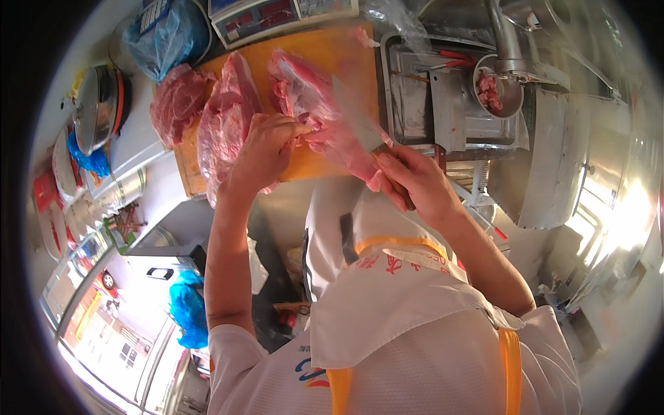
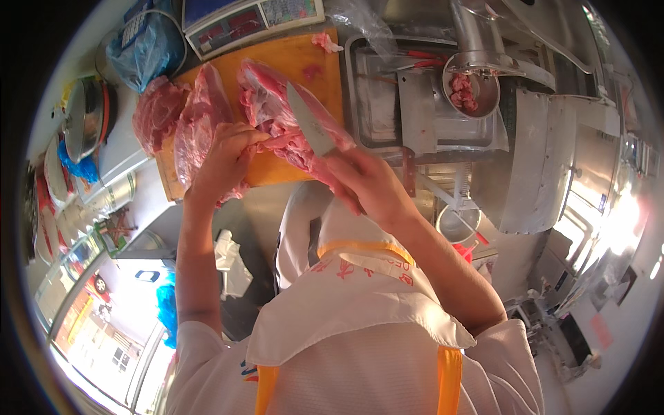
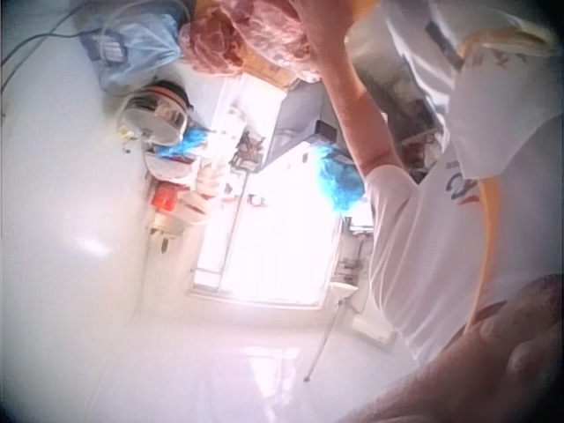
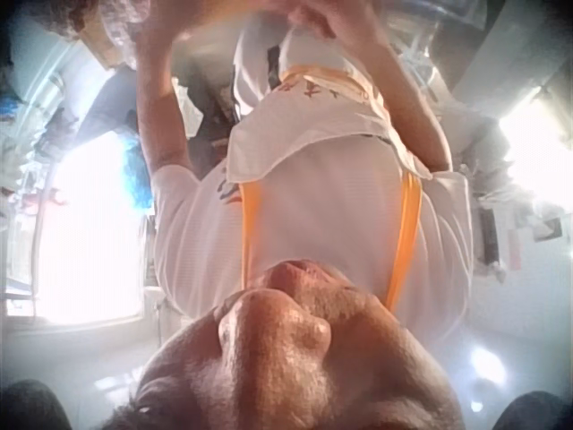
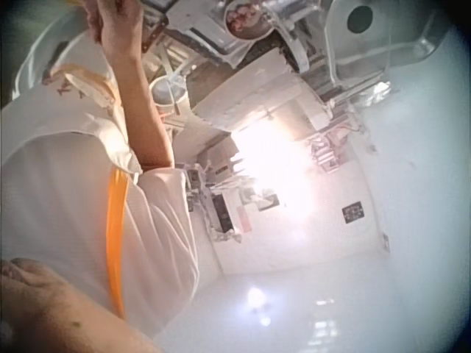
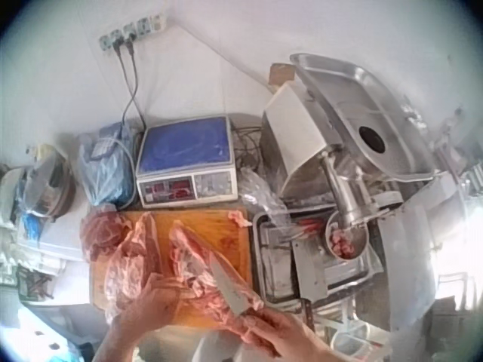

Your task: The person prepares meat by cutting a large piece into smaller sections using a knife on a wooden board and placing the pieces into metal trays.

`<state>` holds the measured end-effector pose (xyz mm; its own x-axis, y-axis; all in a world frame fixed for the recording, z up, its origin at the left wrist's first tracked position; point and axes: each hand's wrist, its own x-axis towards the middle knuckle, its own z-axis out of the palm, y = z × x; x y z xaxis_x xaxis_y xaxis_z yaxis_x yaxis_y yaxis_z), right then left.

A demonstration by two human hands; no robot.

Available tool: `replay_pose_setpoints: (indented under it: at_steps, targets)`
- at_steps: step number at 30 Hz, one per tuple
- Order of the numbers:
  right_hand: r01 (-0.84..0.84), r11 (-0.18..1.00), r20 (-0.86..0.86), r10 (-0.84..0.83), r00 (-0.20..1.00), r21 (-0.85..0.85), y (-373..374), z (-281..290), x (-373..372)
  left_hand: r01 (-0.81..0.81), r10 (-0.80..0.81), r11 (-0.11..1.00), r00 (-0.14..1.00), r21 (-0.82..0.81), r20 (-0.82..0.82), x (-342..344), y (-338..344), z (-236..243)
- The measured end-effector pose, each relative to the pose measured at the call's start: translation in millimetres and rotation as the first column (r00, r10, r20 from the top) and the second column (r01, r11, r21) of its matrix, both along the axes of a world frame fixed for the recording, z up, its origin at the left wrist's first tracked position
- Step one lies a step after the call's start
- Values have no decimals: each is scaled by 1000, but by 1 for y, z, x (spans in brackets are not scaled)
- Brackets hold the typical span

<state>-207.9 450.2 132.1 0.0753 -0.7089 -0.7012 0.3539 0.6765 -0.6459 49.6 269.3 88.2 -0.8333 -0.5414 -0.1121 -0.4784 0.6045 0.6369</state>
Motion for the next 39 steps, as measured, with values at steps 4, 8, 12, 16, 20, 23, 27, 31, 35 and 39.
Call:
replay_pose_setpoints:
  at_steps: [4, 8, 12, 16, 20, 23, 27, 31, 35, 39]
  targets:
    - [68, 997, -30, -67, 997, 31, 12, 10, 16, 229, -230, 973, 972, -30, -39, 2, -47, 6]
    - [225, 971, -74, -219, 973, 82, 30, 20, 67, 296, -264, 906, 954, 303, -143, 9, -82, -17]
    - [254, 967, -397, -227, 889, 15, 13, 18, 142, 354, -321, 894, 934, 276, -158, -2, -87, -27]
    - [211, 972, -652, -226, 724, -103, -8, 0, 197, 322, -277, 904, 942, 281, -186, -3, -77, -20]
    - [190, 962, -713, -272, 646, -194, -22, -22, 224, 323, -251, 891, 936, 318, -247, -1, -73, -20]
    - [74, 971, -801, -230, 553, -228, -36, -71, 233, 307, -214, 867, 941, 393, -263, 3, -70, -27]
    - [93, 988, -832, -155, 533, -125, -36, -79, 244, 273, -147, 844, 946, 463, -290, 11, -89, -34]
    - [262, 965, -788, -174, 590, -17, 5, -54, 251, 159, -21, 802, 971, 576, -238, 20, -108, -39]
    - [253, 964, -853, -198, 483, -81, -13, -39, 207, 74, 47, 840, 977, 537, -207, 12, -101, -43]
    - [221, 892, -897, -426, 119, -394, -40, -59, 154, 141, -126, 989, 965, 48, -230, 1, -104, -54]
